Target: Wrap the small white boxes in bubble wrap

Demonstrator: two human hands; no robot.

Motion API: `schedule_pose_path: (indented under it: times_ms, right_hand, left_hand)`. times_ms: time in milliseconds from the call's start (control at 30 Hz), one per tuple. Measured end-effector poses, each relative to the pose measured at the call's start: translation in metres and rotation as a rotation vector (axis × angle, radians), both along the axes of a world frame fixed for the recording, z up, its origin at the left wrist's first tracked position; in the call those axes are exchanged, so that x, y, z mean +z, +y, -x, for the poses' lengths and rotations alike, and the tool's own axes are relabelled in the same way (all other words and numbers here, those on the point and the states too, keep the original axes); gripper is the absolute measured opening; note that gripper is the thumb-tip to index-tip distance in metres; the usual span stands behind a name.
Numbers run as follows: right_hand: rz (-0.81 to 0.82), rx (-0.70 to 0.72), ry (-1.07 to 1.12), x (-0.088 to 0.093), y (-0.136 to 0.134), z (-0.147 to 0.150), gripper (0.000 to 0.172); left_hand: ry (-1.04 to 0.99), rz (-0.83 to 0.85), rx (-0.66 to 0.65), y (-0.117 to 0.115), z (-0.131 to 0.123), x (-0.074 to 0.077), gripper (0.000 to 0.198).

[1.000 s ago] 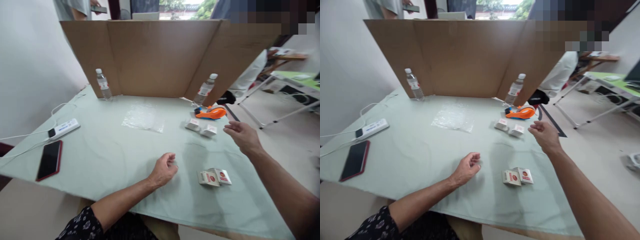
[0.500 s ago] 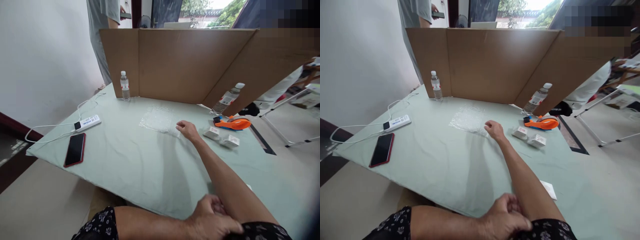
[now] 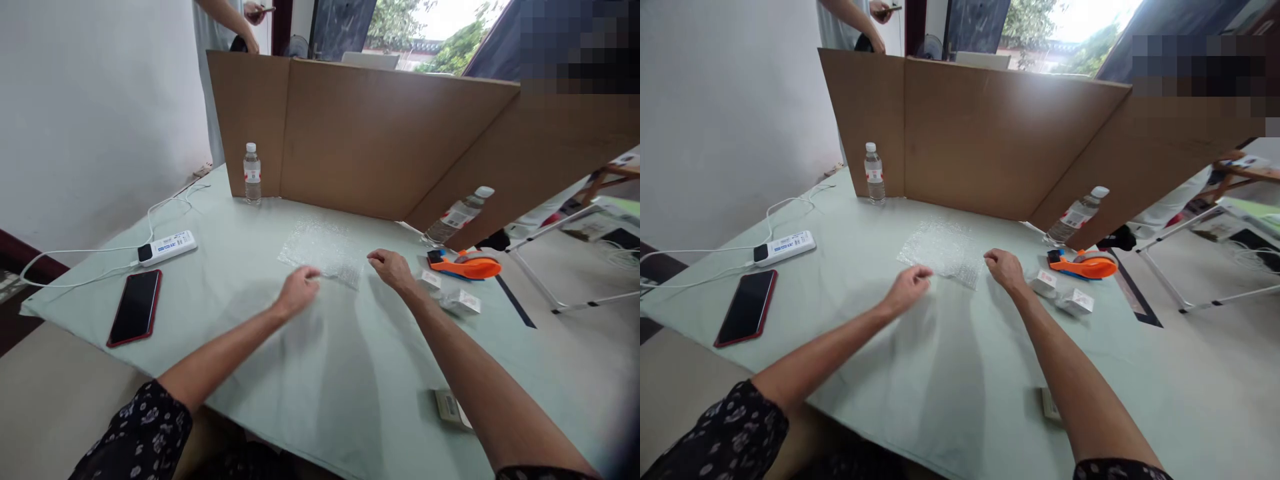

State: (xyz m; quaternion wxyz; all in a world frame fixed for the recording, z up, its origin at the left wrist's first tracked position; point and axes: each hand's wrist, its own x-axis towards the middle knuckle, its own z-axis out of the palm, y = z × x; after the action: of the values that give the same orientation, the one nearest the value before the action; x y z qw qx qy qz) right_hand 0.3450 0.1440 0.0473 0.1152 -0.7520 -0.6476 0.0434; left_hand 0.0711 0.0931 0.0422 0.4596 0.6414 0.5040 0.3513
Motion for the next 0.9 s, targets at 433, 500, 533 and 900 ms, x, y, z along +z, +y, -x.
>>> schedule_pose_path:
  times_ms: [433, 500, 533, 900]
  right_hand:
    - [0.046, 0.635, -0.241, -0.025, 0.129, 0.124, 0.04]
    - [0.043, 0.705, -0.278, -0.027, 0.135, 0.127, 0.031]
    - [0.038, 0.728, -0.295, -0.028, 0.137, 0.127, 0.027]
    - [-0.2, 0.602, -0.285, 0.013, 0.115, 0.088, 0.022]
  left_hand:
    - [0.305, -0.207, 0.062, 0.11, 0.018, -0.066, 0.076]
    - [0.315, -0.246, 0.065, 0.111, 0.018, -0.074, 0.077]
    - [0.326, -0.27, 0.068, 0.111, 0.018, -0.077, 0.078]
    - [0.489, -0.365, 0.086, 0.11, 0.016, -0.081, 0.062]
